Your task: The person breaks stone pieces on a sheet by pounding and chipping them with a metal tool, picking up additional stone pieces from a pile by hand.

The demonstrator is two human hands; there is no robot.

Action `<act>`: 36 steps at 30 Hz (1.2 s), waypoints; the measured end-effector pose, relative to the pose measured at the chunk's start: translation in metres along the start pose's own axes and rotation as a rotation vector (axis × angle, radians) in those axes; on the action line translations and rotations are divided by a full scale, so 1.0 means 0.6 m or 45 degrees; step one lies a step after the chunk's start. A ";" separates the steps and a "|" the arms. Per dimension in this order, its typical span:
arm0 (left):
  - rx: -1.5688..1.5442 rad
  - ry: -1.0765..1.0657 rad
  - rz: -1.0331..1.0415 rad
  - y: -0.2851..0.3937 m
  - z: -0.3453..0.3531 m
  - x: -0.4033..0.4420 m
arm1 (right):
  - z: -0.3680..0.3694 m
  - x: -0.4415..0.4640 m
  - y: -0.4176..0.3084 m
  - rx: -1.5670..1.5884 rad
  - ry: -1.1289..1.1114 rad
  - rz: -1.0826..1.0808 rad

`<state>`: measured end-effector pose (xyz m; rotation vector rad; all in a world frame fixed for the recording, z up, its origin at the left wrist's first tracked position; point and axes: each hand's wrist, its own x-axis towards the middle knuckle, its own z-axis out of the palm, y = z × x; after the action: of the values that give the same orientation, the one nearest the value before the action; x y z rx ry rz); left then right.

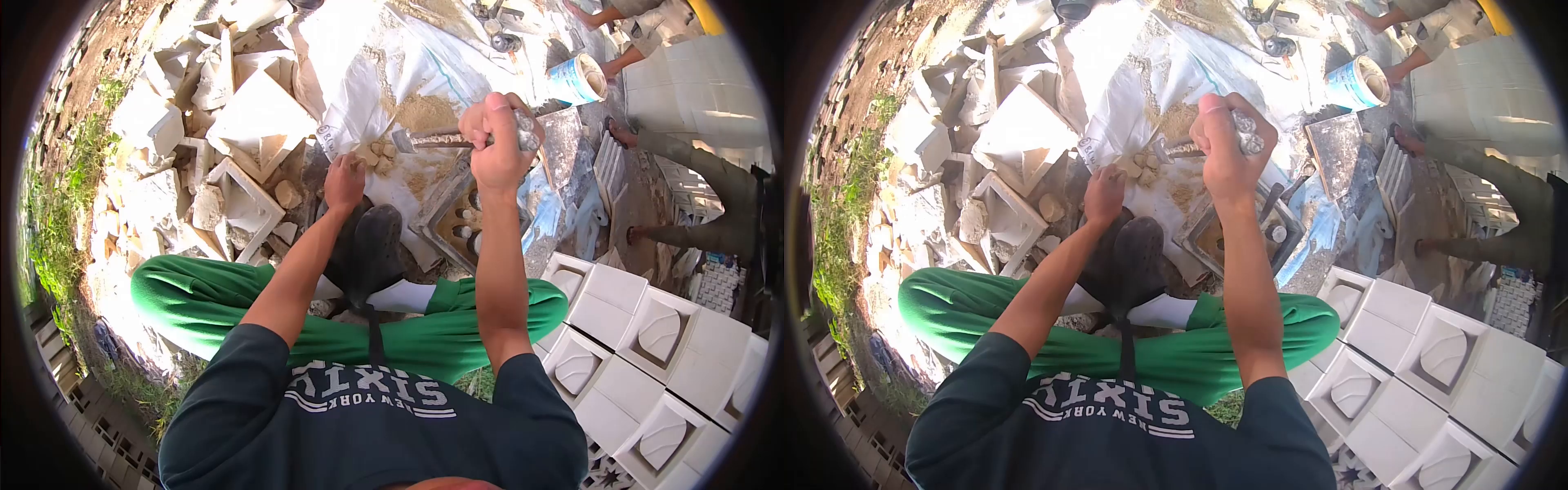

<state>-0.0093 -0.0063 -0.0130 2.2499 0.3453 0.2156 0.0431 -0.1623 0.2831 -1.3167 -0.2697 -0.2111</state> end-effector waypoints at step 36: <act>0.072 -0.053 -0.026 0.002 -0.004 0.004 | -0.015 -0.012 0.028 -0.009 -0.037 0.046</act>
<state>-0.0071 -0.0048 -0.0104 2.3021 0.3559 0.1503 0.0419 -0.1668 0.2631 -1.3317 -0.2703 -0.1627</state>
